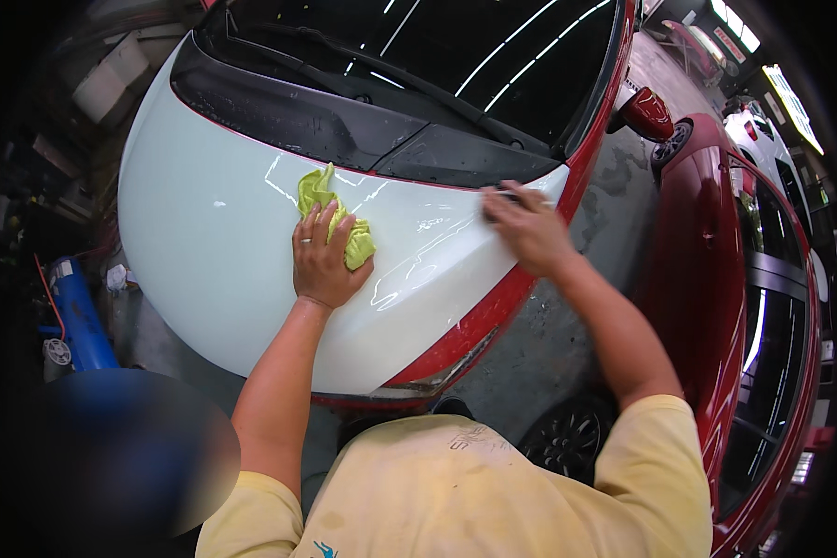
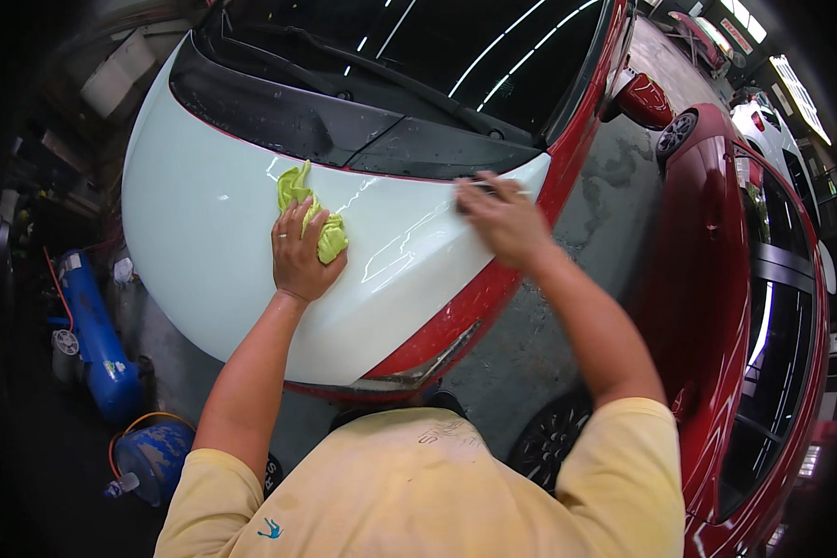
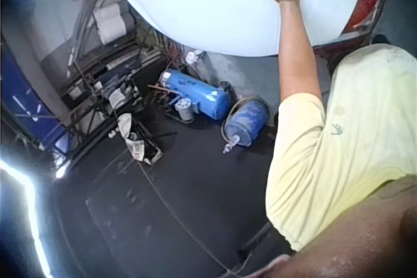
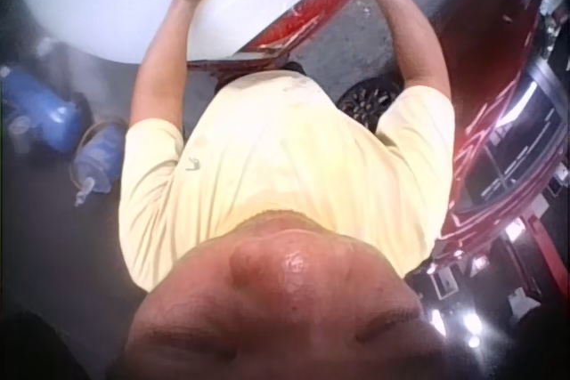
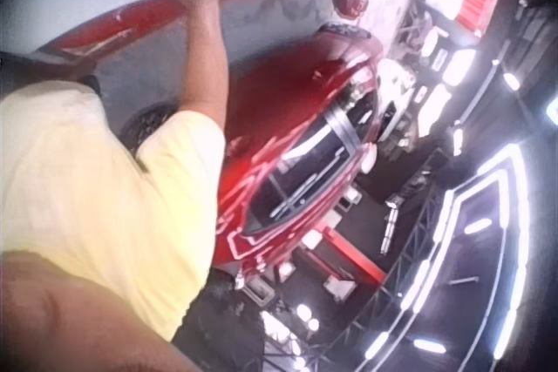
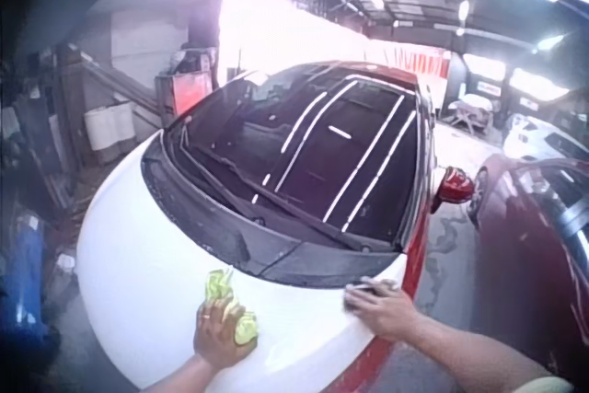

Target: The person uses a small sanding block and a yellow cloth to wet-sand and wipe the white hood of a red car, periodically rinsing the tool in a blue bucket of water.

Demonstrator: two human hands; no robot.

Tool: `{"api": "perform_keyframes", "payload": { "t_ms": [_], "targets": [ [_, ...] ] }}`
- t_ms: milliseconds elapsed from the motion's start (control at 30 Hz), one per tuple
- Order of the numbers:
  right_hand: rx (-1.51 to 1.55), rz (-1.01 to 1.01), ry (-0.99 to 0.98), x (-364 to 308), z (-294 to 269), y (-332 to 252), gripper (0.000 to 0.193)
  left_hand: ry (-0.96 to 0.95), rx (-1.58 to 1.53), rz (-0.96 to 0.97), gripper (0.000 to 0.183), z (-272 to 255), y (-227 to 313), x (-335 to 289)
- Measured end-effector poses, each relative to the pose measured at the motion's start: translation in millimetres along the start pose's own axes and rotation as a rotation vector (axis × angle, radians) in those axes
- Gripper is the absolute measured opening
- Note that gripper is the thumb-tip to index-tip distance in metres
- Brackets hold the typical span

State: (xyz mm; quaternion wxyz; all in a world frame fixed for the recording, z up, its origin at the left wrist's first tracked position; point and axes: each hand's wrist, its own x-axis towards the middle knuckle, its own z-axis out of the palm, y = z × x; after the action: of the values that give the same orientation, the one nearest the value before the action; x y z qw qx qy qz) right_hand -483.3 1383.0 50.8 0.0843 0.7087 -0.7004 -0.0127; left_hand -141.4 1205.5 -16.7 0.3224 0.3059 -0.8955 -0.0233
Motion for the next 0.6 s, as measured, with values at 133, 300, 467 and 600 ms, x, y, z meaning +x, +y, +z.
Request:
{"api": "perform_keyframes", "payload": {
  "t_ms": [133, 300, 467, 600],
  "targets": [
    [-0.078, 0.013, 0.127, -32, -8, 34, 0.043, -0.002, -0.004, 0.010, 0.066, 4, 5, 0],
    [0.399, -0.121, 0.229, -6, 34, -156, 0.038, -0.005, -0.013, 0.021, 0.065, 6, 7, 4],
    [0.376, -0.188, 0.196, -11, 20, -129, 0.036, 0.009, 0.008, 0.010, 0.065, -4, 0, -1],
    [-0.099, -0.063, 0.423, -23, -6, 25, 0.031, 0.008, -0.020, 0.009, 0.065, 2, 6, 1]
  ]
}}
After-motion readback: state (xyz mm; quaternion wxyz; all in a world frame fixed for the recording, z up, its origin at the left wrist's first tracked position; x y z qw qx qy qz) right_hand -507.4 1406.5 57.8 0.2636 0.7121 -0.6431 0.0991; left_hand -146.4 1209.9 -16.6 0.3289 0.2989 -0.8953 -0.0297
